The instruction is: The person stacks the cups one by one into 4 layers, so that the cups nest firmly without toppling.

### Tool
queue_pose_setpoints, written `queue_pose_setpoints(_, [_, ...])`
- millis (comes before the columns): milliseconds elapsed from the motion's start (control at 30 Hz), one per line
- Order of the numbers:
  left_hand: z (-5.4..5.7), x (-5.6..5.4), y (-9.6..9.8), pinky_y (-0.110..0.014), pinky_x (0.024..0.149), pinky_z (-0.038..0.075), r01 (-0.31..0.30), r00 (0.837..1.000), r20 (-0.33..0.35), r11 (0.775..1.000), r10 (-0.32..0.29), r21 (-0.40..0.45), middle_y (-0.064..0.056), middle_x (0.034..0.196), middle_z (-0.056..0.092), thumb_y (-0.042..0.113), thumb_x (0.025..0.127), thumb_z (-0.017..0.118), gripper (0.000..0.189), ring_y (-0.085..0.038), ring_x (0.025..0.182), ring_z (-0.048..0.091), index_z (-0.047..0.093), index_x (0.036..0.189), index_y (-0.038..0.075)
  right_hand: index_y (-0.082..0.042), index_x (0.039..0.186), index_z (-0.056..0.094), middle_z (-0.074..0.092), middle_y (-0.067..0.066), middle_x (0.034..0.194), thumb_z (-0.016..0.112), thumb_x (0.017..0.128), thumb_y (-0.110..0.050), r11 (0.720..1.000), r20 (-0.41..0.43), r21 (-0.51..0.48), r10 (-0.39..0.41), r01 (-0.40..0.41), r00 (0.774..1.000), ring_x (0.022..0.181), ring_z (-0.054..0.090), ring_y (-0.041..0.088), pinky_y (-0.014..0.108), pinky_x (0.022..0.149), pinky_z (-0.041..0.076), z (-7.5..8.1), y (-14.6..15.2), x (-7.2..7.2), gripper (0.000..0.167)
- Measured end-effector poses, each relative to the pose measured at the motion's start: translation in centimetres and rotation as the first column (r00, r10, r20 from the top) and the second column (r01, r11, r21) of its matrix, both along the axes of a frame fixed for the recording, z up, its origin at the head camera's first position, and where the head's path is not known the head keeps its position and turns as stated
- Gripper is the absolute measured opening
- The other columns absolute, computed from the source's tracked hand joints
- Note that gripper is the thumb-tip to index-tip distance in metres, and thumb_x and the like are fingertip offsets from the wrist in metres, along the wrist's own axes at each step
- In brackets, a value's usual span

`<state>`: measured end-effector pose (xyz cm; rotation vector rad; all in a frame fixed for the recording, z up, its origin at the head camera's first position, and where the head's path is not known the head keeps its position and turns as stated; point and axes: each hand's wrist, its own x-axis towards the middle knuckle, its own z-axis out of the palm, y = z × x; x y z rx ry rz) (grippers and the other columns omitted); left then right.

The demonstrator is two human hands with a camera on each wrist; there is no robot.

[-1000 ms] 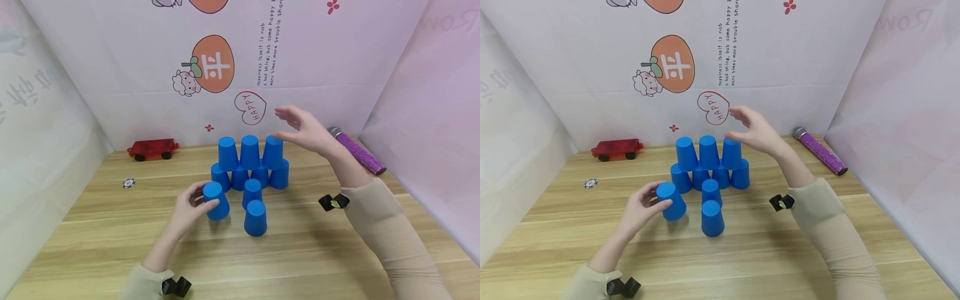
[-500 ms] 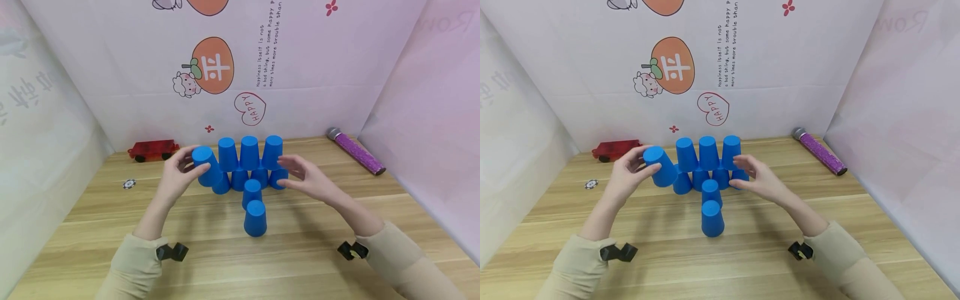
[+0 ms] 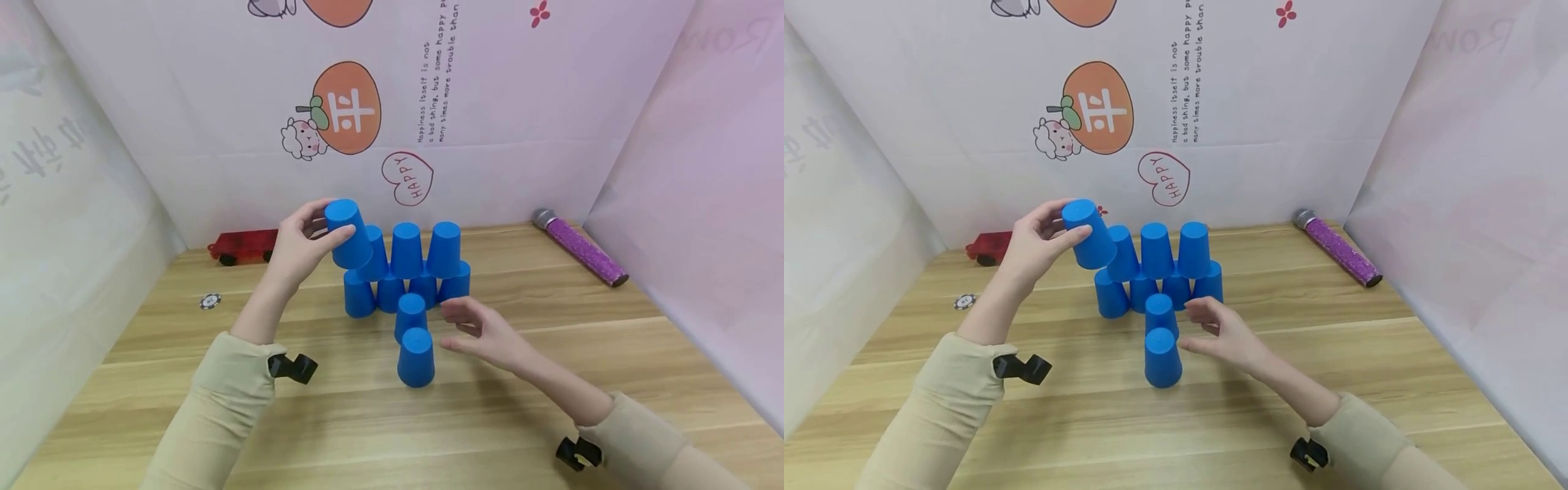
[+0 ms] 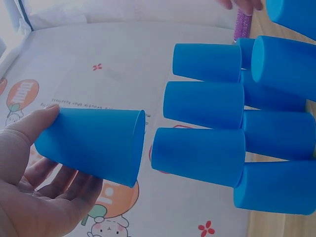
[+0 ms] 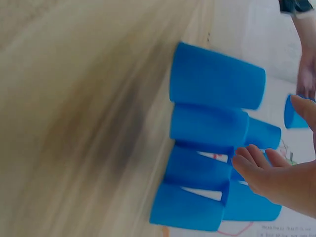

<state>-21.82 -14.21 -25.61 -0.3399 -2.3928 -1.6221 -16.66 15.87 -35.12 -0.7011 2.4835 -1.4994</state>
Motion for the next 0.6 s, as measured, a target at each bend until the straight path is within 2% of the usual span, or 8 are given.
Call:
queue_pose_setpoints(100, [0.3, -0.5, 0.5, -0.047, 0.102, 0.045, -0.003, 1.0, -0.009, 1.0, 0.003, -0.001, -0.004, 0.134, 0.054, 0.042, 0.082, 0.07, 0.062, -0.024, 0.122, 0.053, 0.048, 0.135, 0.019, 0.001, 0.13, 0.044, 0.052, 0.022, 0.132, 0.067, 0.087, -0.022, 1.0, 0.026, -0.002, 0.016, -0.016, 1.0, 0.123, 0.05, 0.04, 0.05, 0.101, 0.044, -0.3, -0.4, 0.2, 0.053])
queue_pose_setpoints(300, [1.0, -1.8, 1.4, -0.048, 0.099, 0.046, -0.006, 1.0, -0.003, 1.0, 0.006, -0.006, -0.004, 0.134, 0.055, 0.043, 0.081, 0.07, 0.062, -0.024, 0.123, 0.053, 0.049, 0.135, 0.02, 0.003, 0.127, 0.046, 0.053, 0.024, 0.129, 0.07, 0.085, -0.023, 1.0, 0.074, -0.007, -0.021, 0.022, 0.997, 0.119, 0.052, 0.041, 0.052, 0.099, 0.045, -1.1, -1.4, 0.6, 0.055])
queue_pose_setpoints(467, [1.6, -2.8, 2.1, -0.049, 0.098, 0.047, -0.004, 1.0, -0.008, 1.0, 0.004, -0.019, -0.006, 0.134, 0.055, 0.043, 0.082, 0.069, 0.062, -0.026, 0.123, 0.053, 0.048, 0.135, 0.02, 0.002, 0.124, 0.048, 0.056, 0.022, 0.125, 0.073, 0.082, -0.024, 1.0, 0.078, 0.007, -0.025, 0.025, 0.997, 0.116, 0.055, 0.04, 0.053, 0.097, 0.046, -1.7, -2.1, 0.8, 0.055])
queue_pose_setpoints(600, [1.7, -3.7, 2.5, -0.049, 0.099, 0.046, -0.003, 1.0, -0.013, 0.999, 0.002, -0.038, -0.007, 0.134, 0.054, 0.041, 0.083, 0.069, 0.061, -0.027, 0.123, 0.053, 0.048, 0.135, 0.018, 0.002, 0.123, 0.049, 0.057, 0.021, 0.123, 0.073, 0.082, -0.023, 1.0, 0.08, 0.009, -0.014, 0.014, 0.997, 0.114, 0.056, 0.037, 0.053, 0.096, 0.046, -1.9, -2.5, 0.7, 0.055])
